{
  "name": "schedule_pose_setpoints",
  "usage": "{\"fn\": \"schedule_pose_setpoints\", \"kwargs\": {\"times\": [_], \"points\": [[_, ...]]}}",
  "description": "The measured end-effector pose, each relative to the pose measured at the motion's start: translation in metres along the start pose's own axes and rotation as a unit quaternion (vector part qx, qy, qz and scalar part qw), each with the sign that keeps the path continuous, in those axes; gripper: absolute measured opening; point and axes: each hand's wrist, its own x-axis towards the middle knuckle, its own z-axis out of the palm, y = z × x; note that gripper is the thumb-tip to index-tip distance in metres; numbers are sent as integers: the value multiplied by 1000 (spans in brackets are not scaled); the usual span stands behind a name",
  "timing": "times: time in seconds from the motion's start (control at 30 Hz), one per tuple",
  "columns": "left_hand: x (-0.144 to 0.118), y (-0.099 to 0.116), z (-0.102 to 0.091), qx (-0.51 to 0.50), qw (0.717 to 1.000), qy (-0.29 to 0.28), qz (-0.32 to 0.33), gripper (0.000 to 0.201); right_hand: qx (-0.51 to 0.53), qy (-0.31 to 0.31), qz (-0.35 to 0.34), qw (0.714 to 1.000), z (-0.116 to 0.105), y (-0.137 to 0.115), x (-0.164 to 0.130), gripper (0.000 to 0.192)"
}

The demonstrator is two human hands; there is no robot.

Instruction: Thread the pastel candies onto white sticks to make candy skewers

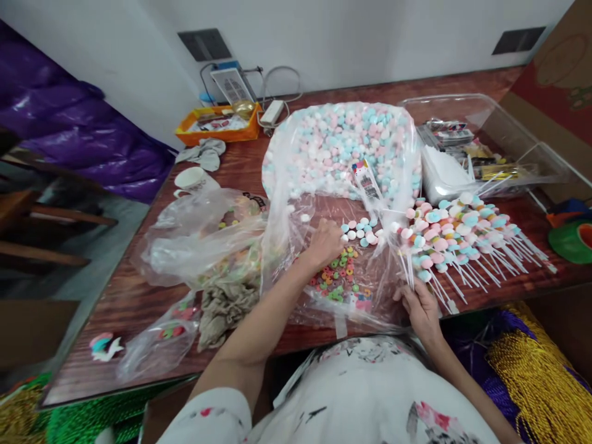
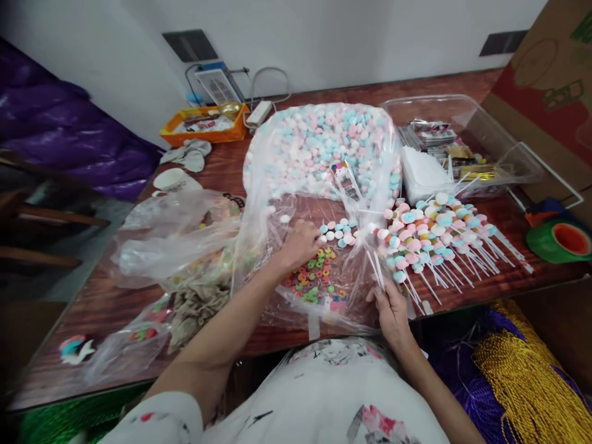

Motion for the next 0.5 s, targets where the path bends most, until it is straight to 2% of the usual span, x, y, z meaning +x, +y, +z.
{"fn": "schedule_pose_setpoints", "kwargs": {"times": [0.1, 0.2, 0.27, 0.37, 0.43, 0.5], "points": [[-5, -7, -1, -79, 995, 54, -3, 19, 39, -6, 25, 999, 0, -1, -1, 29], [3, -15, -2, -171, 979, 102, -30, 18, 64, -5, 25, 998, 1, -5, 0, 24], [13, -17, 2, -187, 977, 102, -28, 14, 83, 4, 25, 996, 1, -7, 1, 20], [25, -16, 12, -163, 984, 66, -16, 11, 78, 4, 21, 997, 0, -10, 2, 17], [27, -14, 18, -142, 988, 53, -6, 11, 60, -7, 17, 998, -2, -11, 2, 16], [23, -11, 19, -134, 989, 66, 9, 14, 41, -12, 9, 999, -3, -11, 3, 16]]}}
